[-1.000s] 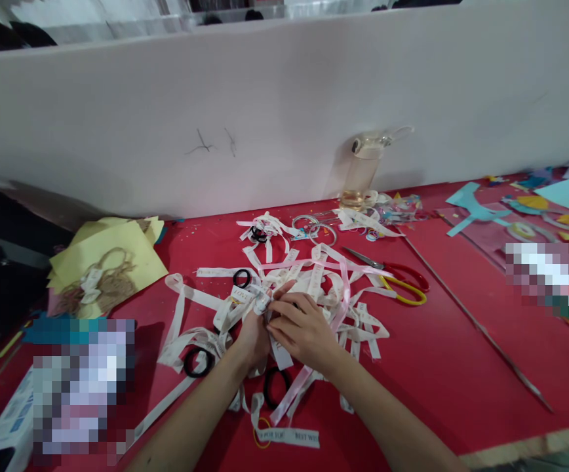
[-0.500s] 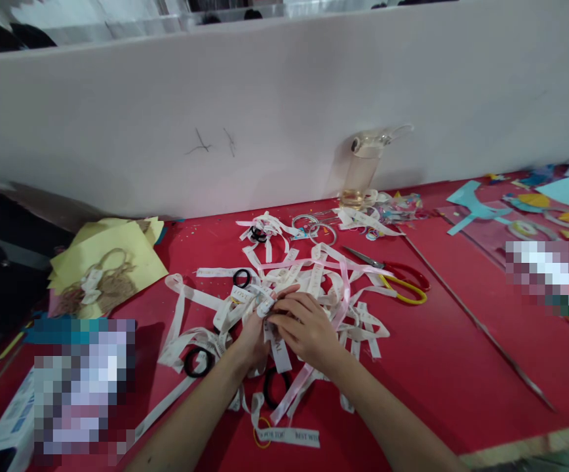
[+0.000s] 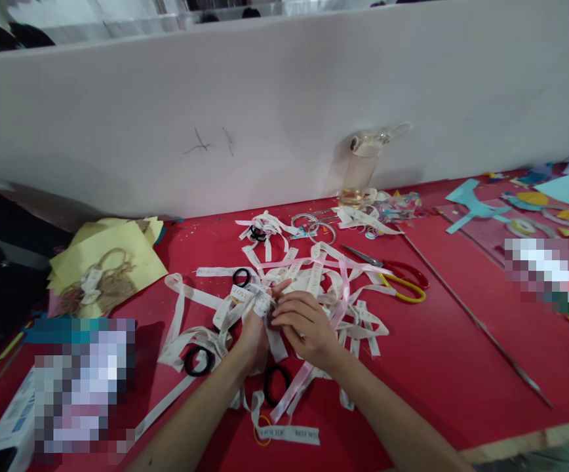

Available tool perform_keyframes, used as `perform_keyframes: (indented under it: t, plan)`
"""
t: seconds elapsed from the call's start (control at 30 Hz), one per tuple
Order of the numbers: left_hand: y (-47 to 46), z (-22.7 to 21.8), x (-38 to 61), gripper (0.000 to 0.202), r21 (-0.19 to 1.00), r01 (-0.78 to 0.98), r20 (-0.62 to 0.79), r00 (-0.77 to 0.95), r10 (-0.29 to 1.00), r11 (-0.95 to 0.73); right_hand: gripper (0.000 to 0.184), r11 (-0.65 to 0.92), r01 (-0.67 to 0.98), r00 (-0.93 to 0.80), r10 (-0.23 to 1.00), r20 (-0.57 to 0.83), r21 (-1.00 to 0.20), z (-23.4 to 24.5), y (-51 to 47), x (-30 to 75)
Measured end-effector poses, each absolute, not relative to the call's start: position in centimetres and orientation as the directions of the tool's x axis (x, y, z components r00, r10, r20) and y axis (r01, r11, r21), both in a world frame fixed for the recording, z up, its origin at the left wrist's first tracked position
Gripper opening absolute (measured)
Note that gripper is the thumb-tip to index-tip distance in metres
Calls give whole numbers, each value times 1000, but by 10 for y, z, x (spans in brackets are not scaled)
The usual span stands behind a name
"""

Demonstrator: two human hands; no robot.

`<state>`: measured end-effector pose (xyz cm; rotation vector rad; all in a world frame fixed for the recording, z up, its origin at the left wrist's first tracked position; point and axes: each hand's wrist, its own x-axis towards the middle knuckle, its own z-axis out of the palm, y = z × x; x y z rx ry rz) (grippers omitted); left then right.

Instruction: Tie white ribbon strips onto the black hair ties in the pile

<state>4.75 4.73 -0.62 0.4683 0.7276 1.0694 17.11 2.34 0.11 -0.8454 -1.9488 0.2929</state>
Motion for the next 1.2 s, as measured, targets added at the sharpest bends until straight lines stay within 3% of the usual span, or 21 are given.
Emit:
perform_keyframes:
  t: [0.2,0.33,0.47,0.63,0.8,1.03,1.2]
  plan:
    - [56,7,33,37,625,-732,-223,165,961,270,26,678,421,-186,715,674,-603,2,20,176]
    - [63,4,25,32,570,-780,-234,146,961,257,26,609,430,-360,793,492,-667,-3,23,178]
    - [66,-1,23,30,547,-793,-226,171,959,270,26,653,409,-682,683,261,-638,7,27,184]
    - [64,2,22,29,523,-793,-199,242,950,312,17,587,492,-743,668,41,-643,25,27,198]
    - [64,6,23,29,529,-770,-231,275,933,358,18,560,518,-752,658,-33,-647,25,28,206]
    - [64,4,24,29,536,-764,-210,290,934,358,9,610,605,-717,697,-16,-512,27,26,199]
    - [64,5,26,30,552,-754,-224,278,934,356,9,706,672,-715,697,55,-225,10,22,186]
